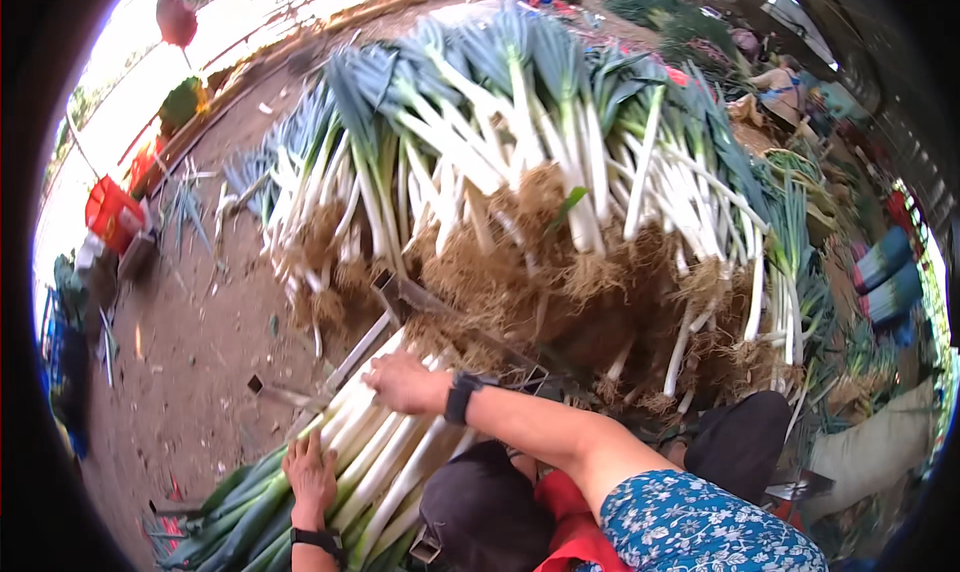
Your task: Sort leeks from a pile and place them neatly into a bundle on a metal frame.
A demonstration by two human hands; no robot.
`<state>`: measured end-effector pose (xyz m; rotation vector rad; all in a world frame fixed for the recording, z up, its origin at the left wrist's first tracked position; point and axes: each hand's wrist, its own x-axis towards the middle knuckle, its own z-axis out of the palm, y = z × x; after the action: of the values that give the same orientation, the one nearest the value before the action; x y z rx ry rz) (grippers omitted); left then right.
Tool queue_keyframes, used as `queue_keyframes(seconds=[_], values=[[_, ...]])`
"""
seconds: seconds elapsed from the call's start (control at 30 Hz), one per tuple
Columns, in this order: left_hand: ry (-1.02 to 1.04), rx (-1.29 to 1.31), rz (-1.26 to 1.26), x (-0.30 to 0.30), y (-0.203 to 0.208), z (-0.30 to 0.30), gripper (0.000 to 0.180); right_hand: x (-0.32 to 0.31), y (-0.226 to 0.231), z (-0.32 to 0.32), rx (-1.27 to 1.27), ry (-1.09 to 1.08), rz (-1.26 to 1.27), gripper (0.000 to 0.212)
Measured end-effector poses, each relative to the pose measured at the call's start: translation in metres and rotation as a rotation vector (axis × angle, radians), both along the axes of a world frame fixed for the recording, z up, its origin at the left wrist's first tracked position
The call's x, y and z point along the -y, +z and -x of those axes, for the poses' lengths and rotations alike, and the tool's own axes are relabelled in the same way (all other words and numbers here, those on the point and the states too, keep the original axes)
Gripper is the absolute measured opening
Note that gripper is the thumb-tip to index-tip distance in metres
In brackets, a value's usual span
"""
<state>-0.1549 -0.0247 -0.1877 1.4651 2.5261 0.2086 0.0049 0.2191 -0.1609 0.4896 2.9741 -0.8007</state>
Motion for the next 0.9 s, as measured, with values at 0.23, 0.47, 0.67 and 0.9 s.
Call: queue_keyframes(seconds=[0.23,0.47,0.67,0.9], values=[[0.001,0.02,0.063,-0.009,0.007,-0.005,0.058,-0.09,0.118,-0.152,-0.992,-0.353,-0.433,0.03],[-0.006,0.101,0.261,-0.031,0.03,-0.008,0.06,-0.258,0.104,-0.269,-0.517,-1.215,-0.049,0.03],[0.012,0.109,0.328,-0.028,0.026,0.0,0.061,-0.304,0.081,-0.273,-0.472,-1.146,0.146,0.012],[0.002,0.01,0.28,-0.01,0.01,0.003,0.059,-0.208,0.084,-0.291,-0.824,-0.937,0.913,0.018]])
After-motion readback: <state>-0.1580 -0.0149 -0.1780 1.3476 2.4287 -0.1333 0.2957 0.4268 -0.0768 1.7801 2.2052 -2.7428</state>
